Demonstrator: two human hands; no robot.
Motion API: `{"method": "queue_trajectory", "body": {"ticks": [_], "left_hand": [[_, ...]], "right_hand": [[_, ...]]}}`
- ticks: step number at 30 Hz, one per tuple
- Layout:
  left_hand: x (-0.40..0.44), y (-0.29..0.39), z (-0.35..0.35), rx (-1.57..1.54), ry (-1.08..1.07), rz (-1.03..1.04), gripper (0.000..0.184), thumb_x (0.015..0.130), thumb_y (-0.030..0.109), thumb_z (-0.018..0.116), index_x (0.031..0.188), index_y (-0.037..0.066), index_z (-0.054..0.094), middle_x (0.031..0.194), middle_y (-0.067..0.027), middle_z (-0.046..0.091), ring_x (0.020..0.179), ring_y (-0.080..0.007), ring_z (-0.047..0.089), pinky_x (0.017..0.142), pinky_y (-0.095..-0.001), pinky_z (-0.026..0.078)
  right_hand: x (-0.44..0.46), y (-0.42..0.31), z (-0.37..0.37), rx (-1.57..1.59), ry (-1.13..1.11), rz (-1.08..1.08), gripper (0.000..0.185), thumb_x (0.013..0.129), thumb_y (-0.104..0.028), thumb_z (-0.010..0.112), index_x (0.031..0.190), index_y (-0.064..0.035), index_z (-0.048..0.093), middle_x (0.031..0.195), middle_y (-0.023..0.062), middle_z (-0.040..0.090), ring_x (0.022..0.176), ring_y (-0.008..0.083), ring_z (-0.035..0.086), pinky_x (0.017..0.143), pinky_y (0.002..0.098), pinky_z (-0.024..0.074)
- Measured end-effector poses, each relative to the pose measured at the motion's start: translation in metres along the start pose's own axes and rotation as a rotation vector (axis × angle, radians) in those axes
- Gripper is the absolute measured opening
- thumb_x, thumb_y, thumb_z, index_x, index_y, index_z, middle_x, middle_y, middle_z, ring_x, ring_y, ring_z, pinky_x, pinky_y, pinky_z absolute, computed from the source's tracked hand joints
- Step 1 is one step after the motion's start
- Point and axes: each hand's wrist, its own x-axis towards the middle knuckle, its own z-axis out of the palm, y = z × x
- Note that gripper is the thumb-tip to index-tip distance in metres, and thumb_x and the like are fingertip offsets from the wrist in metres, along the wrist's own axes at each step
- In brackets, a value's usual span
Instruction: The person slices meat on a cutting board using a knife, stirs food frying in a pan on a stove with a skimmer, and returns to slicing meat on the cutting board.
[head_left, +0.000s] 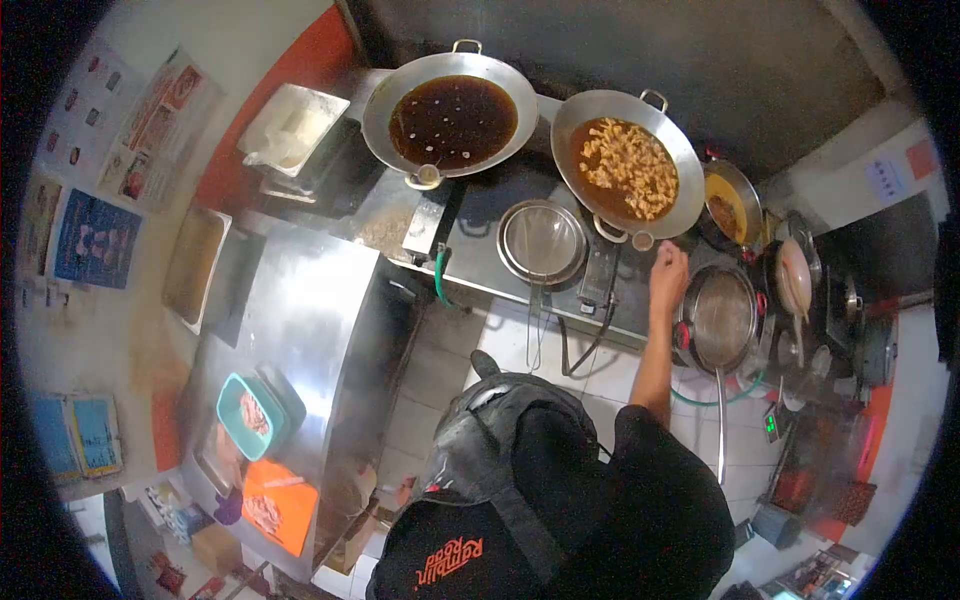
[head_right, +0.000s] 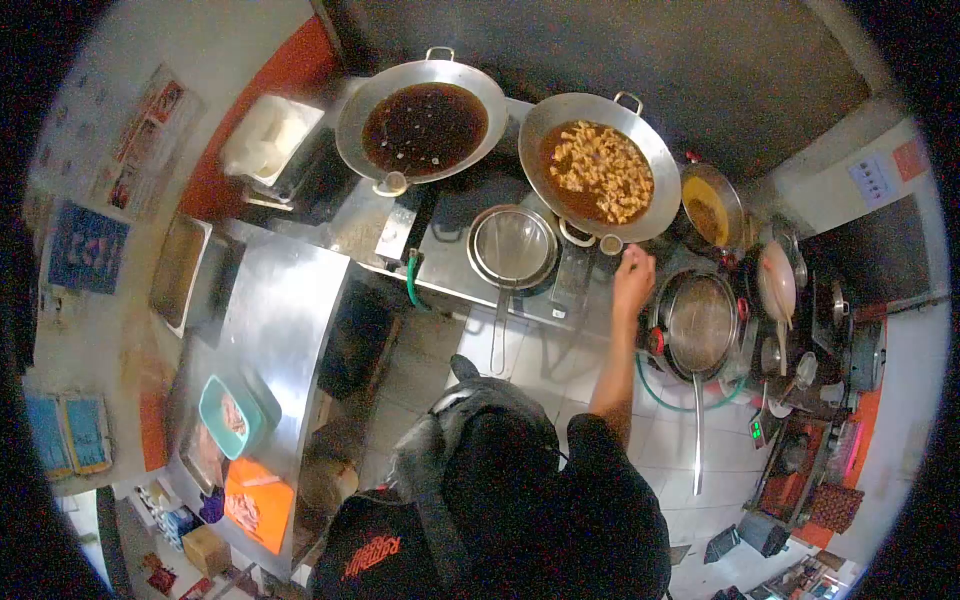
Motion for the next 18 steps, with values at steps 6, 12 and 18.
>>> {"method": "queue_trajectory", "body": {"ticks": [6, 12, 18], "left_hand": [[0.021, 0.093, 0.034, -0.068, 0.009, 0.060, 0.026, 0.100, 0.025, 0.065, 0.117, 0.007, 0.065, 0.102, -0.0067, 0.074, 0.088, -0.0204, 0.071, 0.071, -0.0334, 0.056], [0.033, 0.170, 0.095, -0.082, -0.044, 0.142, 0.030, 0.099, 0.028, 0.068, 0.119, 0.006, 0.065, 0.103, -0.0072, 0.074, 0.084, -0.0175, 0.070, 0.070, -0.0322, 0.055], [0.033, 0.164, 0.104, 0.085, -0.126, 0.154, 0.027, 0.099, 0.022, 0.067, 0.121, 0.006, 0.066, 0.100, -0.0031, 0.074, 0.079, -0.0134, 0.069, 0.065, -0.0299, 0.053]], "right_hand": [[0.048, 0.021, 0.007, -0.246, -0.361, -0.004, 0.025, 0.092, -0.020, 0.072, 0.113, -0.0078, 0.074, 0.113, 0.0164, 0.065, 0.104, 0.0381, 0.064, 0.090, 0.0487, 0.0511], [0.051, 0.035, 0.015, -0.182, -0.303, -0.048, 0.021, 0.089, -0.018, 0.073, 0.108, -0.0097, 0.076, 0.107, 0.0172, 0.068, 0.100, 0.0365, 0.067, 0.087, 0.0458, 0.0530], [0.059, 0.034, 0.016, -0.192, -0.327, -0.106, 0.029, 0.090, -0.016, 0.072, 0.117, -0.0078, 0.074, 0.109, 0.0221, 0.067, 0.106, 0.0402, 0.065, 0.094, 0.0469, 0.0507]]}}
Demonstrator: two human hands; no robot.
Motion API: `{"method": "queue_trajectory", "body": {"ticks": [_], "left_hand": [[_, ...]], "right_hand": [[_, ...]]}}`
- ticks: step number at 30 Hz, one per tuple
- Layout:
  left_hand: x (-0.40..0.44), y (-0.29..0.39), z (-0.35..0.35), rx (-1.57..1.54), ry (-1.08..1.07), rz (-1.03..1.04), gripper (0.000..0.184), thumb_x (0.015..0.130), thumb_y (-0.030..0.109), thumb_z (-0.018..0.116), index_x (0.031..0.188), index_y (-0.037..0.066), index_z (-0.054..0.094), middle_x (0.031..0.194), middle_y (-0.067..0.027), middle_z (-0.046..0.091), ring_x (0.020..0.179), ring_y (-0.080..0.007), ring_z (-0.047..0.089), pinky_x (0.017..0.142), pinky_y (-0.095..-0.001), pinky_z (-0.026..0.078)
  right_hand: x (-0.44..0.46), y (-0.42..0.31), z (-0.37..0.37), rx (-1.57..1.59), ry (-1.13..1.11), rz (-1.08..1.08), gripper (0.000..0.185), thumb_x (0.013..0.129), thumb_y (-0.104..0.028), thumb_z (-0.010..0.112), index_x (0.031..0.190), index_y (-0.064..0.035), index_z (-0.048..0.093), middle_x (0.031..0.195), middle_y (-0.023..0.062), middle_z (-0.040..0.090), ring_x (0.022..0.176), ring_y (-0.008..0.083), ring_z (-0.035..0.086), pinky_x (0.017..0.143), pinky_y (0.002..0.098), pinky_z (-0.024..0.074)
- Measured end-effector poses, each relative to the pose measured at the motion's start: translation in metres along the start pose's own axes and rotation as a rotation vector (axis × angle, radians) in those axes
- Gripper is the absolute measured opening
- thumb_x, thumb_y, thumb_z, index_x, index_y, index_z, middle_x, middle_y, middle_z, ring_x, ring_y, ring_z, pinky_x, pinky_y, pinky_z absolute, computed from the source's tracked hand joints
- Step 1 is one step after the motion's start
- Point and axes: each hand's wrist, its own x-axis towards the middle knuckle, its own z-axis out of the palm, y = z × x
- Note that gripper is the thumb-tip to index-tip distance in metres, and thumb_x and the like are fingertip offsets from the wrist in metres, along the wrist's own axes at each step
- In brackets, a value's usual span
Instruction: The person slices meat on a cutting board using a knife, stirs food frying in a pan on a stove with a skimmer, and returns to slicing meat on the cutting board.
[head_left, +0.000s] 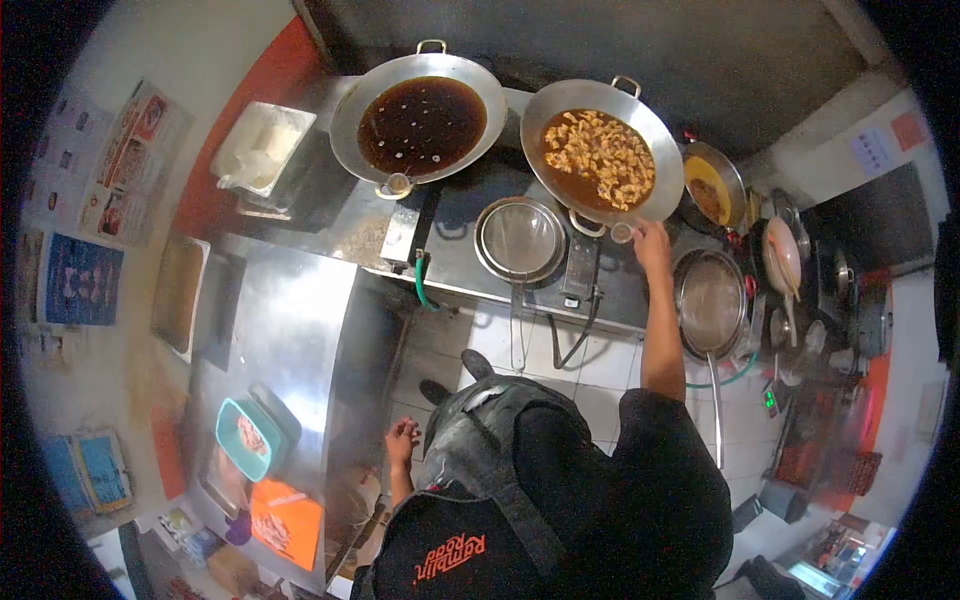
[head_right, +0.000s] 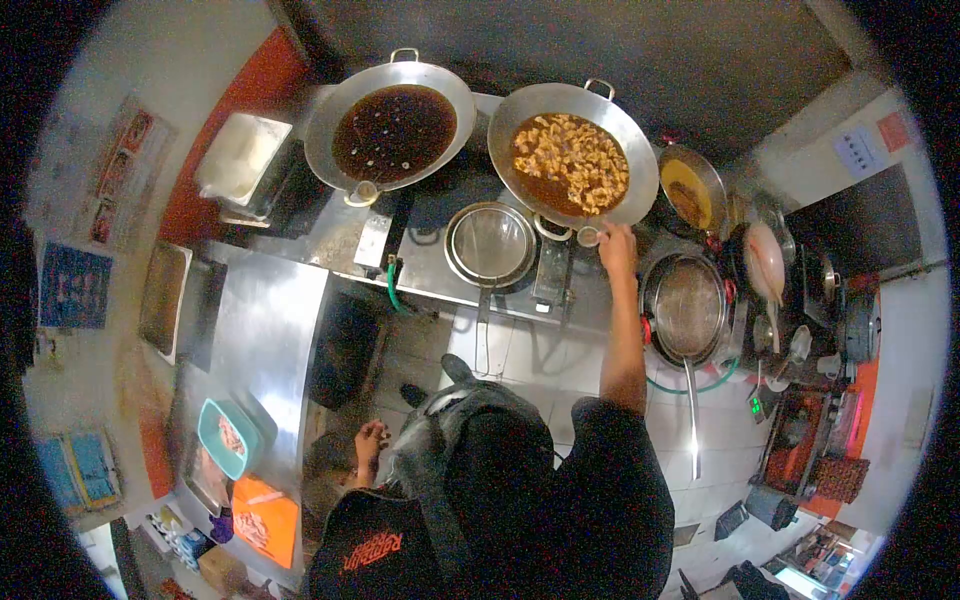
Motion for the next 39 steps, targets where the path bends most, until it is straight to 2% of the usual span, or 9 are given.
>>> {"method": "queue_trajectory", "body": {"ticks": [4, 6, 11, 15, 18, 24, 27, 30, 39], "left_hand": [[-0.005, -0.027, -0.021, -0.061, 0.037, -0.078, 0.026, 0.101, 0.021, 0.067, 0.122, 0.005, 0.065, 0.105, -0.0060, 0.073, 0.082, -0.0170, 0.071, 0.066, -0.0325, 0.055], [-0.013, -0.042, -0.028, -0.140, 0.026, -0.051, 0.025, 0.097, 0.022, 0.068, 0.118, 0.008, 0.067, 0.098, -0.0029, 0.074, 0.076, -0.0155, 0.069, 0.063, -0.0303, 0.053], [-0.039, -0.057, -0.032, -0.126, 0.049, -0.057, 0.020, 0.097, 0.024, 0.070, 0.111, 0.010, 0.067, 0.097, -0.0032, 0.074, 0.079, -0.0164, 0.070, 0.064, -0.0324, 0.053], [-0.049, -0.059, -0.029, -0.045, 0.025, -0.023, 0.015, 0.097, 0.026, 0.069, 0.103, 0.013, 0.068, 0.097, -0.0021, 0.074, 0.081, -0.0156, 0.069, 0.066, -0.0326, 0.052], [-0.058, -0.059, -0.026, -0.092, 0.060, 0.013, 0.014, 0.098, 0.027, 0.068, 0.101, 0.014, 0.069, 0.096, -0.0011, 0.074, 0.081, -0.0143, 0.068, 0.065, -0.0305, 0.050], [-0.052, -0.087, -0.028, -0.097, 0.074, -0.093, 0.018, 0.098, 0.030, 0.068, 0.109, 0.015, 0.069, 0.096, -0.0001, 0.074, 0.082, -0.0103, 0.067, 0.061, -0.0272, 0.047], [-0.049, -0.106, -0.029, -0.113, 0.061, -0.021, 0.022, 0.099, 0.031, 0.067, 0.114, 0.015, 0.068, 0.096, 0.0000, 0.074, 0.081, -0.0096, 0.067, 0.060, -0.0267, 0.046], [-0.033, -0.144, -0.032, -0.216, 0.079, -0.182, 0.023, 0.099, 0.031, 0.066, 0.116, 0.015, 0.067, 0.099, -0.0012, 0.074, 0.084, -0.0119, 0.067, 0.062, -0.0271, 0.047], [-0.040, -0.169, -0.030, -0.272, 0.090, -0.171, 0.028, 0.100, 0.029, 0.065, 0.119, 0.009, 0.067, 0.104, -0.0054, 0.074, 0.094, -0.0178, 0.069, 0.077, -0.0307, 0.054]], "right_hand": [[0.010, 0.012, 0.022, -0.067, -0.045, -0.046, 0.028, 0.091, -0.017, 0.072, 0.117, -0.0067, 0.075, 0.111, 0.0221, 0.065, 0.108, 0.0412, 0.063, 0.094, 0.0495, 0.0502], [0.015, 0.016, 0.031, -0.085, -0.075, -0.081, 0.026, 0.092, -0.019, 0.073, 0.116, -0.0077, 0.075, 0.112, 0.0213, 0.064, 0.109, 0.0414, 0.061, 0.094, 0.0518, 0.0502], [0.020, 0.009, 0.022, -0.015, -0.141, 0.037, 0.024, 0.089, -0.018, 0.074, 0.109, -0.0049, 0.078, 0.111, 0.0220, 0.068, 0.107, 0.0421, 0.064, 0.096, 0.0487, 0.0497], [0.024, 0.028, 0.027, -0.076, -0.092, -0.069, 0.023, 0.089, -0.017, 0.074, 0.108, -0.0043, 0.078, 0.107, 0.0213, 0.068, 0.106, 0.0402, 0.065, 0.095, 0.0465, 0.0508], [0.025, 0.042, 0.016, 0.071, -0.211, -0.029, 0.025, 0.090, -0.018, 0.074, 0.110, -0.0042, 0.077, 0.109, 0.0210, 0.070, 0.106, 0.0366, 0.067, 0.094, 0.0432, 0.0523], [0.029, 0.083, -0.013, 0.426, -0.323, 0.034, 0.034, 0.094, -0.024, 0.074, 0.119, -0.0015, 0.074, 0.114, 0.0113, 0.075, 0.104, 0.0205, 0.069, 0.092, 0.0349, 0.0529], [0.023, 0.066, -0.032, 0.412, -0.361, 0.013, 0.032, 0.094, -0.021, 0.073, 0.119, -0.0015, 0.074, 0.108, 0.0093, 0.076, 0.100, 0.0170, 0.068, 0.091, 0.0311, 0.0513], [0.024, 0.061, -0.028, 0.476, -0.370, -0.006, 0.030, 0.095, -0.020, 0.072, 0.119, -0.0025, 0.074, 0.109, 0.0084, 0.076, 0.100, 0.0158, 0.068, 0.091, 0.0308, 0.0511], [0.036, 0.063, 0.001, 0.402, -0.334, 0.015, 0.031, 0.096, -0.019, 0.071, 0.121, -0.0004, 0.073, 0.107, 0.0091, 0.076, 0.097, 0.0160, 0.068, 0.089, 0.0319, 0.0516]]}}
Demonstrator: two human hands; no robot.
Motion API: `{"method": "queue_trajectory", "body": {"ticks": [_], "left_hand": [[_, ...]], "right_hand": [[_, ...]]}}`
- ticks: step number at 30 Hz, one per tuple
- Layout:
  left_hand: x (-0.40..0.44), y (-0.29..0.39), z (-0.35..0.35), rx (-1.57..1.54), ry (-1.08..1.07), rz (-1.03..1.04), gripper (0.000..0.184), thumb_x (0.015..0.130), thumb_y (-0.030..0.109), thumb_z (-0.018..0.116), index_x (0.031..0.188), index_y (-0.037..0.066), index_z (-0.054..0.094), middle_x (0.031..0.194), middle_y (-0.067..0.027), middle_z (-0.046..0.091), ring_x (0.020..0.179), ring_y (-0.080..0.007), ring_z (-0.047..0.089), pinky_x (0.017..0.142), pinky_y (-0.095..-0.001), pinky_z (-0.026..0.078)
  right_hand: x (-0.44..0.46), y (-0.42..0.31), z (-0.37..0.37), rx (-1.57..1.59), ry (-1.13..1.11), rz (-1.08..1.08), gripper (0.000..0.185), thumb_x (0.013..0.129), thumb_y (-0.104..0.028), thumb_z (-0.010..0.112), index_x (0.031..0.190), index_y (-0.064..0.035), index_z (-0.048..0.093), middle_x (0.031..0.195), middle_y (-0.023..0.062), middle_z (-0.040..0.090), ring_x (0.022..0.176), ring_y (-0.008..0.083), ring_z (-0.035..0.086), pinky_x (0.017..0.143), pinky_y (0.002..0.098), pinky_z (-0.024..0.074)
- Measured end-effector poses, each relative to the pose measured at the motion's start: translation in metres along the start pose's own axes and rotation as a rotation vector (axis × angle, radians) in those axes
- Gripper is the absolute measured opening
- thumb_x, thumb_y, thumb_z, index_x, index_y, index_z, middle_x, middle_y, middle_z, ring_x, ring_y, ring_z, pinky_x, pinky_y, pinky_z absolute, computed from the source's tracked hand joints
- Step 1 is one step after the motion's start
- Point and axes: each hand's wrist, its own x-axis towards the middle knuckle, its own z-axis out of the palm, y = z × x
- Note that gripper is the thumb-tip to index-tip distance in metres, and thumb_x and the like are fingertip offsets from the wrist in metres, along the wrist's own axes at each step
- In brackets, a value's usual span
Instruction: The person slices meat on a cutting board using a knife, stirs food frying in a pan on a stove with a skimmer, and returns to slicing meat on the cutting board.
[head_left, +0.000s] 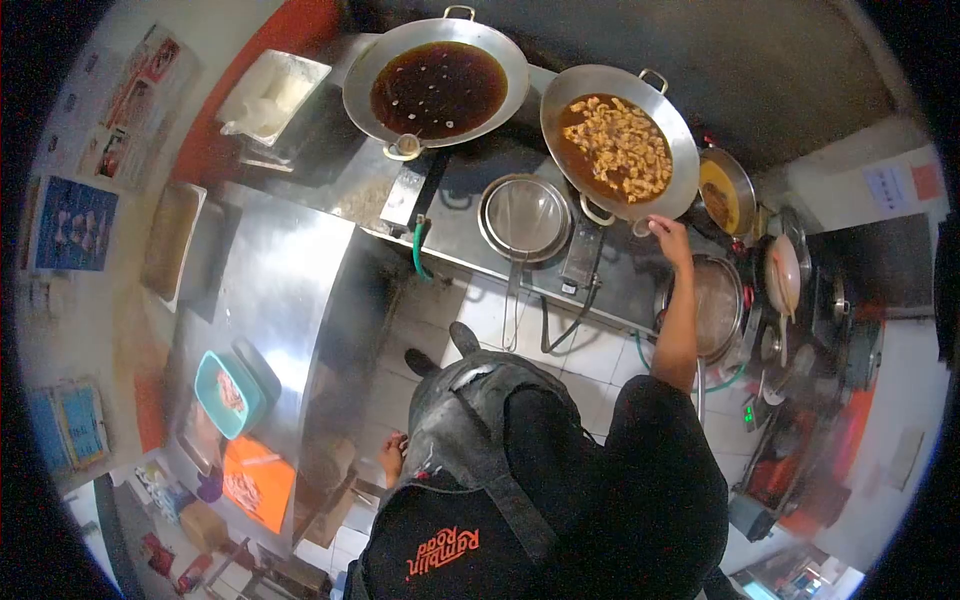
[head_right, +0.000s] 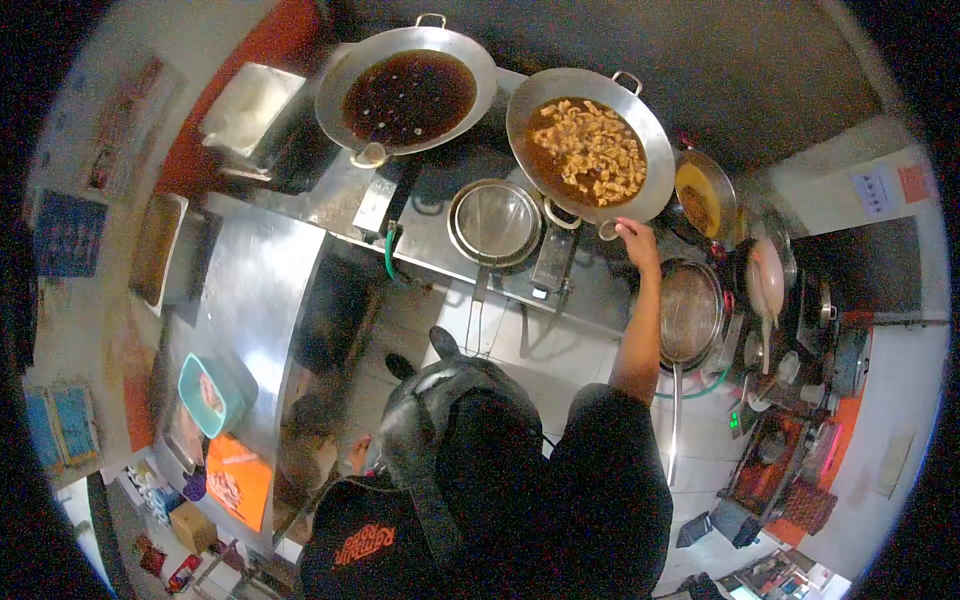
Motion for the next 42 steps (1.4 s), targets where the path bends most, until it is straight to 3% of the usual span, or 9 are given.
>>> {"method": "queue_trajectory", "body": {"ticks": [10, 12, 15, 22, 24, 34, 39, 40, 42], "left_hand": [[-0.021, 0.014, 0.016, 0.419, 0.090, 0.147, 0.028, 0.097, 0.028, 0.064, 0.104, 0.004, 0.075, 0.085, -0.0013, 0.068, 0.072, -0.0128, 0.059, 0.063, -0.0278, 0.049], [0.010, -0.021, 0.011, -0.010, 0.094, 0.078, 0.024, 0.094, 0.028, 0.065, 0.097, 0.007, 0.076, 0.078, 0.0027, 0.063, 0.066, -0.0108, 0.053, 0.056, -0.0273, 0.043], [-0.009, 0.004, 0.015, 0.240, 0.110, 0.041, 0.021, 0.092, 0.029, 0.068, 0.097, 0.010, 0.076, 0.078, 0.0036, 0.063, 0.069, -0.0102, 0.055, 0.057, -0.0254, 0.042], [-0.014, 0.014, 0.022, 0.063, 0.106, 0.000, 0.017, 0.091, 0.026, 0.069, 0.101, 0.014, 0.075, 0.085, 0.0018, 0.070, 0.074, -0.0114, 0.061, 0.059, -0.0260, 0.044], [-0.047, 0.052, 0.038, 0.030, 0.060, 0.082, 0.017, 0.094, 0.024, 0.065, 0.105, 0.014, 0.073, 0.093, 0.0006, 0.072, 0.078, -0.0120, 0.065, 0.060, -0.0262, 0.044], [-0.034, 0.039, 0.020, 0.125, 0.089, -0.053, 0.017, 0.098, 0.021, 0.059, 0.108, 0.013, 0.070, 0.100, -0.0009, 0.074, 0.079, -0.0132, 0.066, 0.058, -0.0261, 0.045], [-0.040, 0.023, 0.012, 0.037, 0.122, -0.051, 0.021, 0.098, 0.022, 0.059, 0.111, 0.011, 0.070, 0.100, -0.0047, 0.074, 0.080, -0.0149, 0.066, 0.055, -0.0277, 0.046], [-0.041, 0.022, 0.016, 0.078, 0.106, -0.064, 0.022, 0.098, 0.022, 0.058, 0.112, 0.009, 0.070, 0.101, -0.0061, 0.074, 0.080, -0.0157, 0.067, 0.055, -0.0275, 0.046], [-0.032, -0.009, -0.003, 0.035, 0.142, -0.054, 0.025, 0.097, 0.019, 0.057, 0.113, 0.004, 0.070, 0.098, -0.0099, 0.074, 0.079, -0.0194, 0.070, 0.055, -0.0285, 0.049]], "right_hand": [[0.020, 0.007, 0.009, -0.012, 0.015, -0.015, 0.034, 0.096, -0.023, 0.071, 0.120, 0.0006, 0.073, 0.109, 0.0106, 0.076, 0.102, 0.0184, 0.069, 0.093, 0.0327, 0.0510], [0.027, 0.011, 0.012, -0.036, 0.018, -0.024, 0.035, 0.095, -0.025, 0.072, 0.120, 0.0003, 0.073, 0.110, 0.0110, 0.076, 0.104, 0.0193, 0.069, 0.094, 0.0331, 0.0511], [0.041, 0.020, 0.031, -0.123, 0.051, -0.042, 0.036, 0.094, -0.025, 0.073, 0.119, 0.0007, 0.073, 0.108, 0.0127, 0.077, 0.102, 0.0213, 0.071, 0.093, 0.0344, 0.0521], [0.049, 0.024, 0.026, -0.298, 0.027, -0.147, 0.036, 0.092, -0.024, 0.073, 0.117, 0.0010, 0.073, 0.104, 0.0178, 0.077, 0.100, 0.0271, 0.073, 0.090, 0.0366, 0.0535], [0.038, 0.012, 0.025, -0.264, 0.008, -0.136, 0.034, 0.093, -0.024, 0.073, 0.117, 0.0010, 0.073, 0.106, 0.0180, 0.077, 0.102, 0.0288, 0.073, 0.090, 0.0373, 0.0534], [0.034, -0.022, 0.032, -0.242, 0.001, 0.002, 0.034, 0.095, -0.025, 0.069, 0.119, -0.0022, 0.073, 0.110, 0.0187, 0.075, 0.103, 0.0301, 0.072, 0.092, 0.0387, 0.0528], [-0.001, -0.055, 0.014, -0.174, 0.269, -0.043, 0.030, 0.097, -0.027, 0.066, 0.120, -0.0092, 0.074, 0.111, 0.0178, 0.075, 0.104, 0.0283, 0.071, 0.090, 0.0357, 0.0509], [-0.006, -0.058, 0.013, -0.102, 0.303, 0.097, 0.031, 0.095, -0.021, 0.068, 0.122, -0.0071, 0.073, 0.119, 0.0163, 0.074, 0.109, 0.0257, 0.069, 0.094, 0.0360, 0.0498], [-0.001, -0.031, 0.033, 0.040, 0.337, -0.112, 0.035, 0.091, -0.007, 0.066, 0.126, -0.0028, 0.069, 0.120, 0.0121, 0.072, 0.109, 0.0241, 0.068, 0.100, 0.0368, 0.0489]]}}
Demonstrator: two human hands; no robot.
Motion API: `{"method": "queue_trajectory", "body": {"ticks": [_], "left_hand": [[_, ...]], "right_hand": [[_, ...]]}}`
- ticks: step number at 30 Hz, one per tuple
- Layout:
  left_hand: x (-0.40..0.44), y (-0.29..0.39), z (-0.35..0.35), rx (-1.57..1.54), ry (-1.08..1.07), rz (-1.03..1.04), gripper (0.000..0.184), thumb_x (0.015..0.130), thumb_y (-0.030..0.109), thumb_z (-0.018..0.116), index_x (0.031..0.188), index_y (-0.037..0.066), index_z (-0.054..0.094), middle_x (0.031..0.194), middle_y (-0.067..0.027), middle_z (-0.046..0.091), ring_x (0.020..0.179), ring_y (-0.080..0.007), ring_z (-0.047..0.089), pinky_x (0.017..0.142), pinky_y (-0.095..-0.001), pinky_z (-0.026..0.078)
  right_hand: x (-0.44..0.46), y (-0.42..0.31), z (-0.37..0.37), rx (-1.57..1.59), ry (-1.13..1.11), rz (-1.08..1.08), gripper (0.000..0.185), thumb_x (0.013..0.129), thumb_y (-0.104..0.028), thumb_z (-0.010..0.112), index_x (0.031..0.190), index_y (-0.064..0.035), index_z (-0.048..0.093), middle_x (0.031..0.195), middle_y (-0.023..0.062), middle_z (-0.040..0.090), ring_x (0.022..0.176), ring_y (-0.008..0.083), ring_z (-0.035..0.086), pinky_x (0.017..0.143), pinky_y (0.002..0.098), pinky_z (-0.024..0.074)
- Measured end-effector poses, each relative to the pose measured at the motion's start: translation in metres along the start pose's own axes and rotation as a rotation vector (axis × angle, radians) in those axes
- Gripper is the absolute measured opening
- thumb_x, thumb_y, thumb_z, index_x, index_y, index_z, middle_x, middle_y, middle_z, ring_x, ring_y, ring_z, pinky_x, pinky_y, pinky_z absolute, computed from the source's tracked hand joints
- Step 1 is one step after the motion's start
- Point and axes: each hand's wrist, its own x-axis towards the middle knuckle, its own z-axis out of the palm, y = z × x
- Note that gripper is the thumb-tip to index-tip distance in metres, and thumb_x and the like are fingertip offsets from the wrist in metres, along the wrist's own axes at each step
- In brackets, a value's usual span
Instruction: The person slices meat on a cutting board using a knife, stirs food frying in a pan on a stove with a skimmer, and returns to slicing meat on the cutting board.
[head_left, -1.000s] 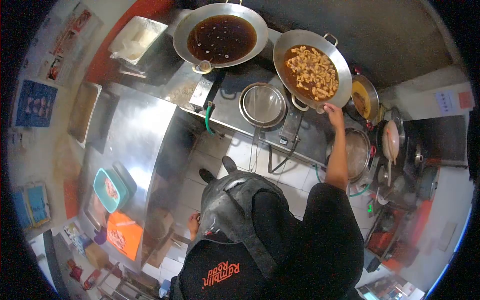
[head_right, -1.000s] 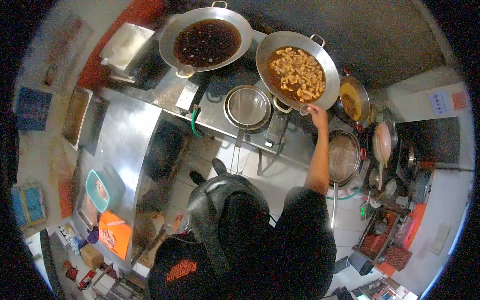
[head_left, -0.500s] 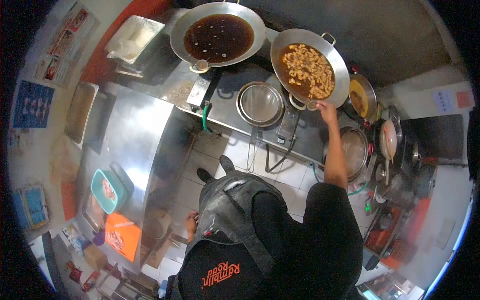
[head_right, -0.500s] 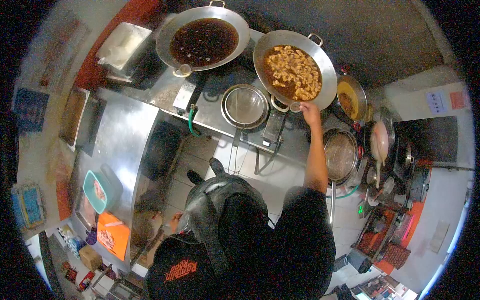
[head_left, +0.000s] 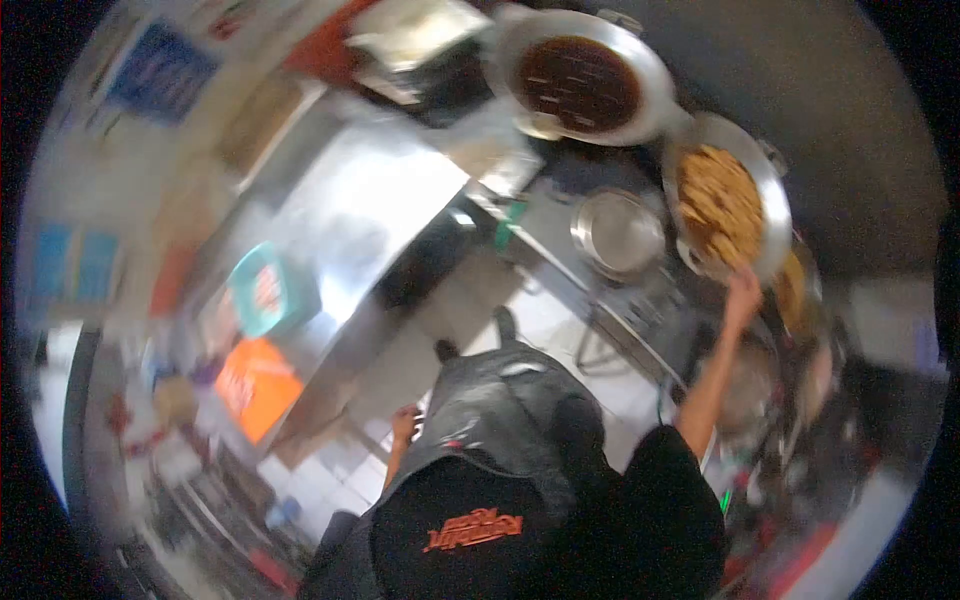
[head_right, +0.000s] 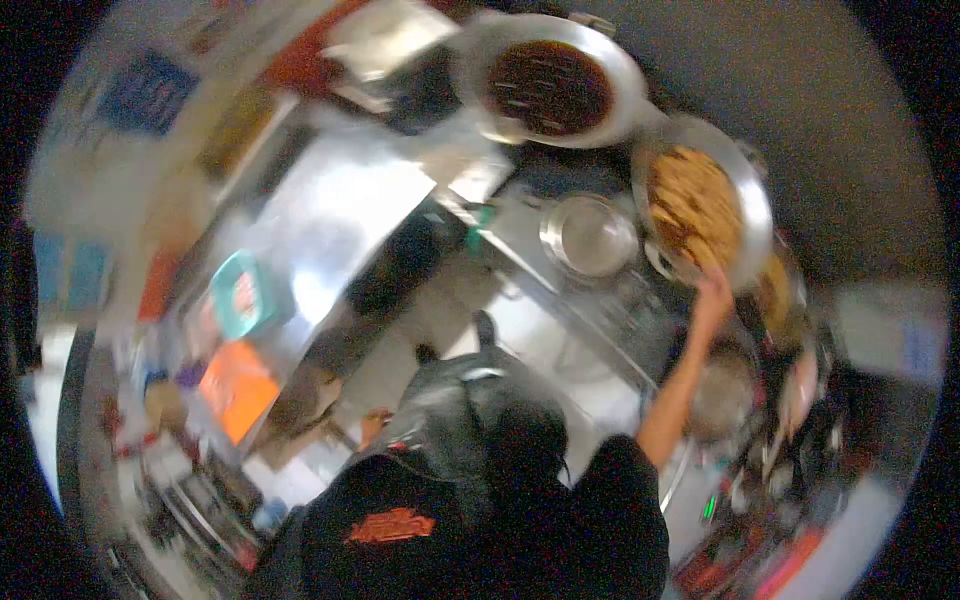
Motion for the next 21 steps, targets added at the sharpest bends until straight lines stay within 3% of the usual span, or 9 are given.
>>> {"method": "queue_trajectory", "body": {"ticks": [1, 2, 5, 9, 12, 13, 15, 17, 21], "left_hand": [[0.016, -0.029, -0.009, -0.081, 0.028, 0.023, 0.027, 0.096, 0.017, 0.057, 0.112, 0.000, 0.070, 0.096, -0.0123, 0.074, 0.079, -0.0223, 0.073, 0.055, -0.0297, 0.052], [0.018, -0.051, -0.016, 0.108, 0.018, 0.340, 0.024, 0.094, 0.014, 0.059, 0.106, -0.002, 0.072, 0.094, -0.0127, 0.076, 0.079, -0.0201, 0.074, 0.056, -0.0316, 0.055], [-0.054, 0.013, -0.011, -0.046, 0.314, -0.044, 0.031, 0.100, 0.017, 0.056, 0.098, -0.009, 0.071, 0.087, -0.0149, 0.077, 0.066, -0.0154, 0.072, 0.059, -0.0290, 0.058], [-0.059, -0.050, -0.034, -0.388, 0.475, 0.346, 0.021, 0.097, 0.004, 0.053, 0.102, -0.006, 0.071, 0.091, -0.0130, 0.074, 0.082, -0.0210, 0.073, 0.069, -0.0313, 0.061], [-0.084, -0.056, -0.054, -0.486, 0.681, 0.440, 0.021, 0.092, 0.000, 0.055, 0.104, -0.002, 0.073, 0.090, -0.0120, 0.074, 0.079, -0.0194, 0.072, 0.069, -0.0308, 0.060], [-0.088, -0.058, -0.066, -0.454, 0.755, 0.394, 0.021, 0.092, 0.000, 0.056, 0.103, -0.002, 0.073, 0.089, -0.0119, 0.074, 0.077, -0.0183, 0.071, 0.067, -0.0309, 0.058], [-0.092, -0.058, -0.099, -0.418, 0.863, 0.340, 0.019, 0.092, 0.004, 0.059, 0.102, -0.002, 0.073, 0.086, -0.0120, 0.074, 0.069, -0.0157, 0.068, 0.065, -0.0312, 0.054], [-0.075, -0.054, -0.164, -0.223, 0.943, 0.273, 0.015, 0.093, 0.006, 0.062, 0.099, -0.002, 0.073, 0.088, -0.0123, 0.074, 0.074, -0.0181, 0.069, 0.070, -0.0321, 0.055], [-0.057, 0.022, -0.303, -0.137, 1.064, 0.562, 0.016, 0.089, 0.011, 0.071, 0.096, -0.002, 0.069, 0.096, -0.0141, 0.073, 0.090, -0.0285, 0.069, 0.083, -0.0384, 0.054]], "right_hand": [[-0.026, -0.090, 0.008, 0.142, -0.090, 0.046, 0.030, 0.096, -0.007, 0.061, 0.125, -0.0020, 0.068, 0.118, 0.0122, 0.072, 0.108, 0.0243, 0.068, 0.099, 0.0370, 0.0497], [-0.021, -0.090, 0.033, 0.122, -0.093, 0.023, 0.029, 0.100, -0.017, 0.063, 0.123, -0.0008, 0.071, 0.111, 0.0114, 0.074, 0.099, 0.0193, 0.068, 0.090, 0.0321, 0.0530], [-0.043, -0.168, 0.131, 0.308, -0.292, -0.113, 0.029, 0.105, -0.023, 0.059, 0.120, -0.0022, 0.072, 0.101, 0.0063, 0.073, 0.086, 0.0138, 0.065, 0.075, 0.0285, 0.0531], [-0.139, -0.272, 0.257, 0.208, -1.001, -0.369, 0.021, 0.104, -0.022, 0.059, 0.110, -0.0055, 0.071, 0.085, 0.0049, 0.072, 0.069, 0.0131, 0.063, 0.062, 0.0301, 0.0501], [-0.262, -0.364, 0.305, 0.246, -1.293, -0.663, 0.015, 0.100, -0.019, 0.062, 0.106, -0.0091, 0.071, 0.085, 0.0160, 0.074, 0.072, 0.0261, 0.072, 0.065, 0.0368, 0.0535], [-0.303, -0.374, 0.328, 0.230, -1.339, -0.818, 0.021, 0.103, -0.022, 0.058, 0.107, -0.0057, 0.071, 0.080, 0.0122, 0.071, 0.075, 0.0210, 0.070, 0.069, 0.0355, 0.0529], [-0.386, -0.410, 0.346, -0.025, -1.431, -1.093, 0.029, 0.099, -0.031, 0.064, 0.099, -0.0041, 0.073, 0.087, 0.0156, 0.073, 0.081, 0.0337, 0.071, 0.077, 0.0420, 0.0545], [-0.479, -0.437, 0.365, 0.103, -1.607, -1.021, 0.030, 0.096, -0.034, 0.067, 0.098, -0.0044, 0.072, 0.091, 0.0160, 0.073, 0.090, 0.0372, 0.069, 0.080, 0.0460, 0.0535], [-0.643, -0.481, 0.417, 0.175, -1.479, -1.291, 0.030, 0.088, -0.022, 0.074, 0.108, -0.0018, 0.063, 0.111, 0.0191, 0.062, 0.107, 0.0386, 0.060, 0.087, 0.0498, 0.0520]]}}
